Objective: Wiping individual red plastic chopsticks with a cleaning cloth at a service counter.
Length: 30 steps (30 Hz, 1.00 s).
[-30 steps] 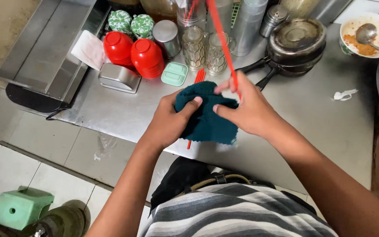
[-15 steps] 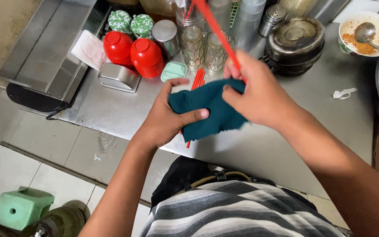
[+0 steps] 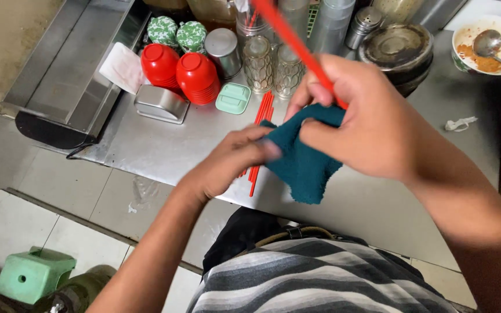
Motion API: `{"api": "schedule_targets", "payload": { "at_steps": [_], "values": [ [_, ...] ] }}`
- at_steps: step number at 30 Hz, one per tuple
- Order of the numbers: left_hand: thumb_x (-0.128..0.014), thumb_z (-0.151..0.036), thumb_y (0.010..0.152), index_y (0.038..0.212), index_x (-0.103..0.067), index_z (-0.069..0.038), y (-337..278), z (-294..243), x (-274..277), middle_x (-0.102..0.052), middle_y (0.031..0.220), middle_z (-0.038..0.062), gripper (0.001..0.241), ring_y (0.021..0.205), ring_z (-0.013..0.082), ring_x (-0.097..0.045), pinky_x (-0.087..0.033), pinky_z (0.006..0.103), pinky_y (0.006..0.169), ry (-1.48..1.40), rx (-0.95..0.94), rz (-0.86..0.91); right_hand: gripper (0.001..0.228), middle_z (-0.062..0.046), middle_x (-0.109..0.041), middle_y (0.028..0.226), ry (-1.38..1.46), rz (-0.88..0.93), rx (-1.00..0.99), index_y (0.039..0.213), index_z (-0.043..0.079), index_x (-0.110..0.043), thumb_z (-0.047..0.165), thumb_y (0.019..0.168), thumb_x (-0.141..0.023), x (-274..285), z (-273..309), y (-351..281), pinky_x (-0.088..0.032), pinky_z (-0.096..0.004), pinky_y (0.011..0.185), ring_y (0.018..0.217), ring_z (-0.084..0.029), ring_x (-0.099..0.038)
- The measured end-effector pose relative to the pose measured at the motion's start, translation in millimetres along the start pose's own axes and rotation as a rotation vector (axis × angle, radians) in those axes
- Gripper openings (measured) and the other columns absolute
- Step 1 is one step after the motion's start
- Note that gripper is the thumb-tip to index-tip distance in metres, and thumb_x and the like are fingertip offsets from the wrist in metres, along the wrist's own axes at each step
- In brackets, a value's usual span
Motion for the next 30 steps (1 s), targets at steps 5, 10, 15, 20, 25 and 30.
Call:
{"api": "schedule_targets", "payload": {
  "at_steps": [5, 10, 15, 20, 25, 30],
  "values": [
    [-0.06, -0.052, 0.09, 0.127, -0.062, 0.003, 18.4, 77.0, -11.0, -0.071, 0.112, 0.015, 0.067, 0.101, 0.0259, -0.068, -0.057, 0.0376, 0.087, -0.833, 0.337, -0.193, 0.034, -0.004, -0.071, 0.085, -0.085, 0.158, -0.197, 0.08, 0.008, -0.039, 0.003, 0.077, -0.073, -27.1, -4.0, -2.2, -0.053, -0.028, 0.061, 0.075, -0.008, -0.062],
    [-0.073, -0.002, 0.084, 0.14, -0.039, -0.009, 33.3, 89.0, 12.5, -0.067, 0.118, 0.013, 0.066, 0.102, 0.0215, -0.071, -0.063, 0.0363, 0.083, -0.36, 0.414, -0.519, 0.037, -0.004, -0.074, 0.081, -0.159, 0.311, -0.288, 0.079, 0.007, -0.039, 0.005, 0.075, -0.076, -46.6, -22.7, -0.8, -0.05, -0.03, 0.061, 0.071, -0.013, -0.058],
    [-0.066, -0.005, 0.091, 0.135, -0.064, -0.001, 31.8, 58.2, -5.4, -0.075, 0.11, 0.005, 0.044, 0.089, 0.0104, -0.071, -0.059, 0.0282, 0.081, -0.533, 0.233, -0.043, 0.018, -0.005, -0.071, 0.09, -0.132, 0.202, -0.19, 0.092, 0.006, -0.062, 0.0, 0.077, -0.069, 5.1, -46.0, 23.2, -0.054, -0.028, 0.081, 0.086, -0.009, -0.065],
    [-0.064, -0.017, 0.096, 0.119, -0.072, -0.007, 19.5, 64.3, 10.6, -0.071, 0.091, -0.001, 0.027, 0.072, 0.0053, -0.065, -0.053, 0.0227, 0.064, -0.507, 0.37, -0.095, 0.033, -0.003, -0.066, 0.109, -0.071, 0.138, -0.15, 0.102, 0.005, -0.054, -0.002, 0.076, -0.074, 15.5, -111.4, 20.2, -0.048, -0.026, 0.088, 0.096, -0.01, -0.054],
    [-0.062, -0.028, 0.095, 0.105, -0.071, -0.009, 13.8, 89.7, 28.7, -0.069, 0.08, -0.004, 0.023, 0.062, 0.0073, -0.064, -0.056, 0.0232, 0.057, -0.559, 0.513, -0.164, 0.036, 0.004, -0.066, 0.106, 0.267, 0.153, -0.461, 0.105, 0.017, -0.068, -0.001, 0.074, -0.069, -17.6, -140.0, 5.6, -0.049, -0.023, 0.09, 0.098, -0.006, -0.061],
    [-0.052, -0.046, 0.089, 0.111, -0.067, -0.007, 2.4, 25.7, 9.2, -0.077, 0.093, 0.006, 0.047, 0.077, 0.0152, -0.075, -0.063, 0.0278, 0.069, -0.815, 0.449, -0.366, 0.031, 0.002, -0.051, 0.087, 0.374, -0.14, -0.47, 0.087, 0.01, -0.048, -0.002, 0.081, -0.075, -6.3, -224.9, -2.7, -0.043, -0.027, 0.07, 0.078, -0.009, -0.048]
  ]
}}
Point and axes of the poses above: each hand's wrist, its own y-axis towards the middle knuckle, its own x-axis out of the back of the hand, z = x × y, the point moved 8 cm from there along y, towards the middle knuckle
